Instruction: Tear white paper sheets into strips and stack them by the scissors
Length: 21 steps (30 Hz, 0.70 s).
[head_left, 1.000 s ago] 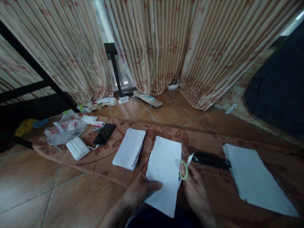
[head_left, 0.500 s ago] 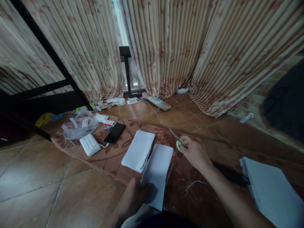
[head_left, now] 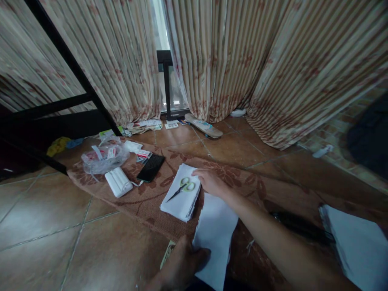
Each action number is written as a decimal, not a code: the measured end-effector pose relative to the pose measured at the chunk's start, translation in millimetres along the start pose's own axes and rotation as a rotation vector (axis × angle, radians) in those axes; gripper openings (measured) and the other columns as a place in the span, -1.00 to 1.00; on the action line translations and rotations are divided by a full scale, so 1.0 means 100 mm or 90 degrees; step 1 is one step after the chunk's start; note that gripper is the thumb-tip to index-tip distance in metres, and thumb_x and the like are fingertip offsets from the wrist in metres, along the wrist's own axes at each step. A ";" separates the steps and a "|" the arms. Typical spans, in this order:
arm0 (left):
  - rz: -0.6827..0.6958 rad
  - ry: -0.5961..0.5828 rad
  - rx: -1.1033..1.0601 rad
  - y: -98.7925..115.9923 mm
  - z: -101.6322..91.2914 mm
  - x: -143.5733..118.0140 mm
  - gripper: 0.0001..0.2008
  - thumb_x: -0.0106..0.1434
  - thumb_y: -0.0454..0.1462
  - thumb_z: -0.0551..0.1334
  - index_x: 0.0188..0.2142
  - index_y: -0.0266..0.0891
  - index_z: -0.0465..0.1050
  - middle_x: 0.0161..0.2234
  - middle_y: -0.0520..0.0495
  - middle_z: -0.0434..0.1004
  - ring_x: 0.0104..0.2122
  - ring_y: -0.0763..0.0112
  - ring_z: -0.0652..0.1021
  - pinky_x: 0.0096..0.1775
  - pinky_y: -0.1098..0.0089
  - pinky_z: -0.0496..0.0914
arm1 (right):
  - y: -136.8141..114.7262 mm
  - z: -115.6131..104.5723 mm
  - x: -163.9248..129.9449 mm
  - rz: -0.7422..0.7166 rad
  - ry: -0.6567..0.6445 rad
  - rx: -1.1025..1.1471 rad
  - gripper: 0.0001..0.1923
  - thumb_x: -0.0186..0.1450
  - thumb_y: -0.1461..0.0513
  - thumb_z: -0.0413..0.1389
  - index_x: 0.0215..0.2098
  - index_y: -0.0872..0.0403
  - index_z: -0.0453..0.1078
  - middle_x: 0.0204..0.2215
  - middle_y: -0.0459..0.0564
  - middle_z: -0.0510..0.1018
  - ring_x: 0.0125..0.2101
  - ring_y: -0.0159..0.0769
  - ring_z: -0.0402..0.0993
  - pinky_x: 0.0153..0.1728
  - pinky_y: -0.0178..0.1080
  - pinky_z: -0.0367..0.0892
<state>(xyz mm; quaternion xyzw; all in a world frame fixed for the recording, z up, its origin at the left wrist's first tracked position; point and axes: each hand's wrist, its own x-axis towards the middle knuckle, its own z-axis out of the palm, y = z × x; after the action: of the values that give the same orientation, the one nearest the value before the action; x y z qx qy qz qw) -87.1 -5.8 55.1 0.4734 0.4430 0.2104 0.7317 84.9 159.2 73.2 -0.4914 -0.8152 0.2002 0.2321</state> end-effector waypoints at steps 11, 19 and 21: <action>-0.025 0.089 0.013 -0.10 -0.34 0.28 -0.61 0.05 -0.05 0.36 -0.40 -0.39 0.46 -0.50 -0.12 0.52 -0.56 0.39 0.47 -0.53 0.45 0.32 | 0.10 -0.10 -1.89 0.142 -0.047 -0.016 -0.53 0.28 0.23 0.04 0.17 -0.01 0.22 0.16 0.00 0.32 0.17 -0.18 0.18 0.18 -0.01 0.12; -0.025 0.144 0.019 0.17 -0.20 0.29 -0.54 -0.10 0.00 0.42 -0.45 -0.40 0.49 -0.52 -0.15 0.53 -0.56 0.33 0.48 -0.52 0.40 0.35 | -0.13 0.28 -2.18 0.114 0.000 -0.048 -0.74 0.36 0.33 -0.09 -0.36 0.04 0.41 -0.24 0.00 0.51 -0.21 -0.25 0.39 -0.13 -0.16 0.33; -0.026 0.171 0.039 0.20 -0.24 0.30 -0.55 -0.09 0.00 0.41 -0.44 -0.39 0.50 -0.51 -0.16 0.54 -0.56 0.32 0.49 -0.53 0.40 0.35 | -0.13 0.13 -2.49 0.152 -0.042 -0.043 -0.70 0.36 0.35 -0.13 -0.40 0.02 0.38 -0.34 -0.04 0.49 -0.31 -0.30 0.40 -0.23 -0.23 0.34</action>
<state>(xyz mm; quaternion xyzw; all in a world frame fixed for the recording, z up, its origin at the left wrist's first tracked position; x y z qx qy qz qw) -89.8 37.5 55.5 0.4541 0.5524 0.2435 0.6552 170.2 -69.8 24.7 -0.5855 -0.7644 0.2151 0.1633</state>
